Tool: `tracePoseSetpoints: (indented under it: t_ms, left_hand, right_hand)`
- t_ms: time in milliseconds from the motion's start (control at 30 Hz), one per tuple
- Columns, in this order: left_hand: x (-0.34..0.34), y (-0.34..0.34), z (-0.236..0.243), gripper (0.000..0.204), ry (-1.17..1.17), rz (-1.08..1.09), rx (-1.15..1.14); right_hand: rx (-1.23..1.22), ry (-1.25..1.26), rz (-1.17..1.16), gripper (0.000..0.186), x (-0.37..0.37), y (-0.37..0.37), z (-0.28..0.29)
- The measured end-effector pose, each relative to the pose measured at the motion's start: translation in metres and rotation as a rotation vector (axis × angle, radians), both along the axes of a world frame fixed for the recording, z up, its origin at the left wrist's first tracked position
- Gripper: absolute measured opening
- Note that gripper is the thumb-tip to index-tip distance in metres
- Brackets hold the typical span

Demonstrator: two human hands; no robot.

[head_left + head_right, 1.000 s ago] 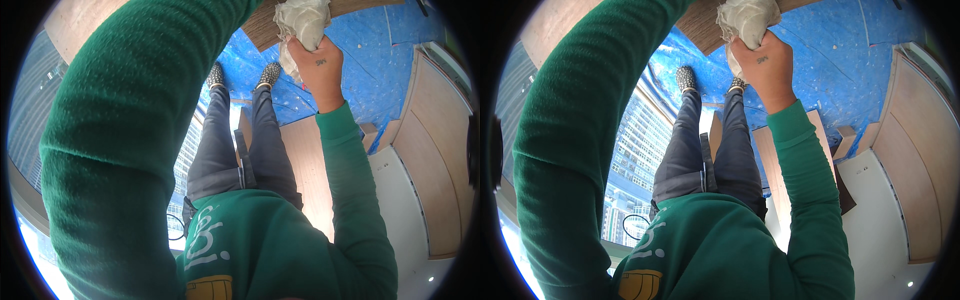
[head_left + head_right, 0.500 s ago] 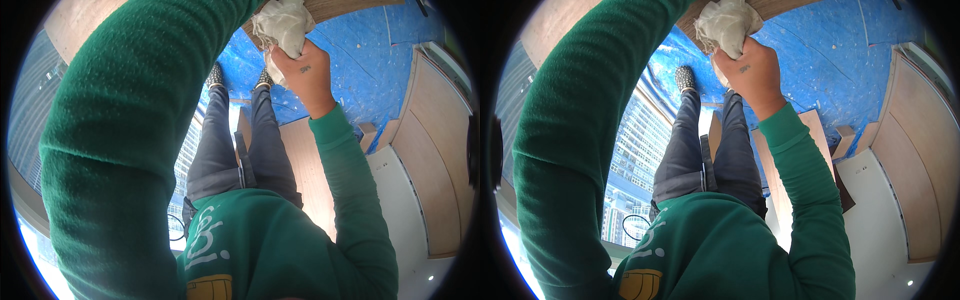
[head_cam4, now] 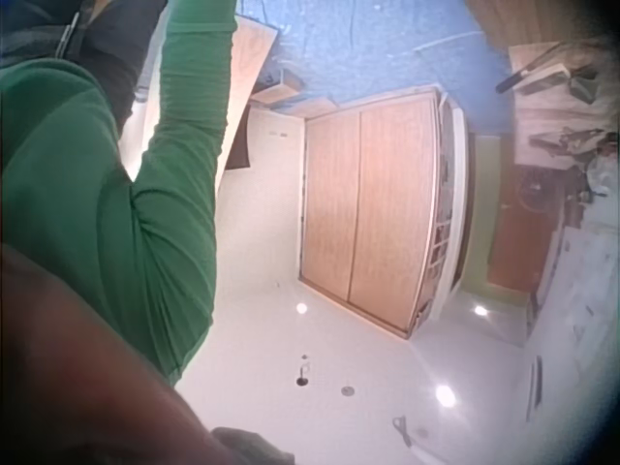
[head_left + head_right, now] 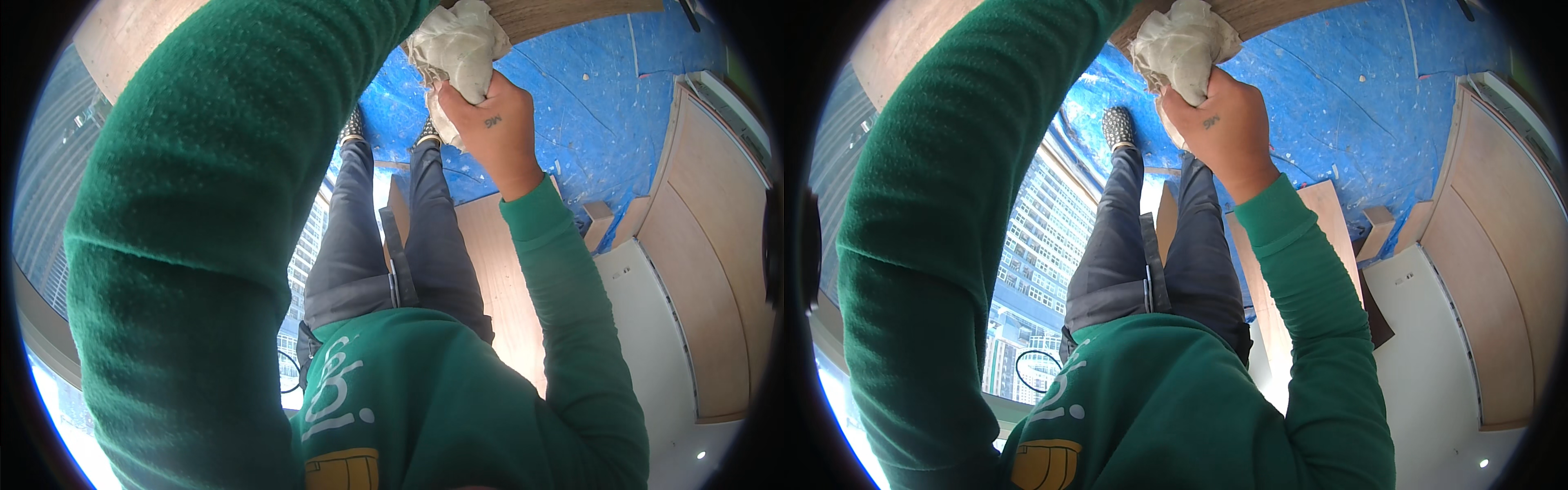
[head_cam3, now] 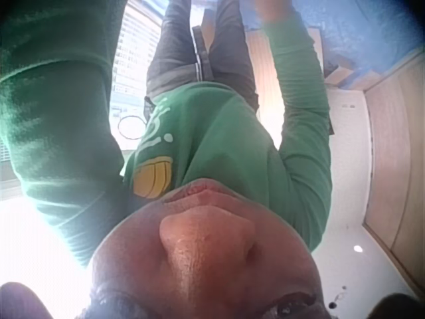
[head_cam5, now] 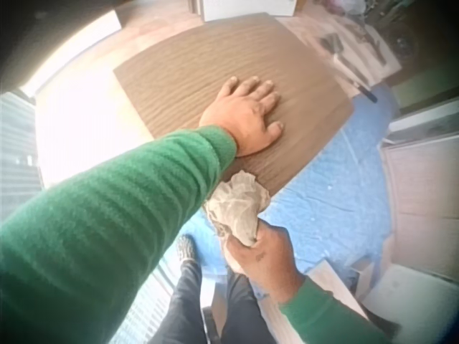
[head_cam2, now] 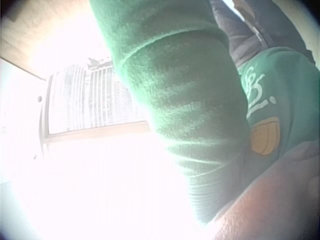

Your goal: The person wipes a wooden board with a cloth, then uses a chisel to scrape along the edges and surface. They then use a sanding block to smooth the board's surface and edges, and wipe it again with a cloth. The board is handled one at a time and placed back on the floor.

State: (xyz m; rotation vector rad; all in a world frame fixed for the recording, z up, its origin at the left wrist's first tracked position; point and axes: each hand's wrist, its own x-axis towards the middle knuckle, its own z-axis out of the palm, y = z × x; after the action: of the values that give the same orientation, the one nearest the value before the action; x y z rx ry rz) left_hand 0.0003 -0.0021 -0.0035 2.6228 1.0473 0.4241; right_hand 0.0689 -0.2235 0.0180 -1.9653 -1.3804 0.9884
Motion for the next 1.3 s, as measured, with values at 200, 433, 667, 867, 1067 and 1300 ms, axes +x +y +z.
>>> tracePoseSetpoints:
  t_ms: [200,433,667,867,1067,1300]
  left_hand:
    - [0.001,-0.001,0.002,0.067,-0.003,-0.006,0.000]
    - [0.002,0.000,0.001,0.068,-0.018,-0.007,-0.004]
    - [0.001,0.000,0.000,0.069,-0.015,-0.004,0.016]
    - [0.002,0.000,0.001,0.070,0.000,-0.003,-0.004]
    - [0.002,-0.001,0.002,0.070,0.012,-0.009,-0.010]
    - [0.003,0.001,0.003,0.070,0.027,-0.001,0.002]
  right_hand:
    - [-0.006,-0.010,-0.043,0.030,0.001,0.000,0.003]
    - [-0.039,0.131,-0.264,0.030,0.050,0.026,-0.002]
    - [-0.042,-0.015,-0.213,0.032,0.049,0.024,0.004]
    - [0.043,-0.038,-0.007,0.028,0.024,0.006,-0.004]
    - [0.055,0.005,-0.097,0.031,0.036,0.016,-0.004]
    - [-0.087,-0.119,-0.008,0.029,0.047,0.026,0.011]
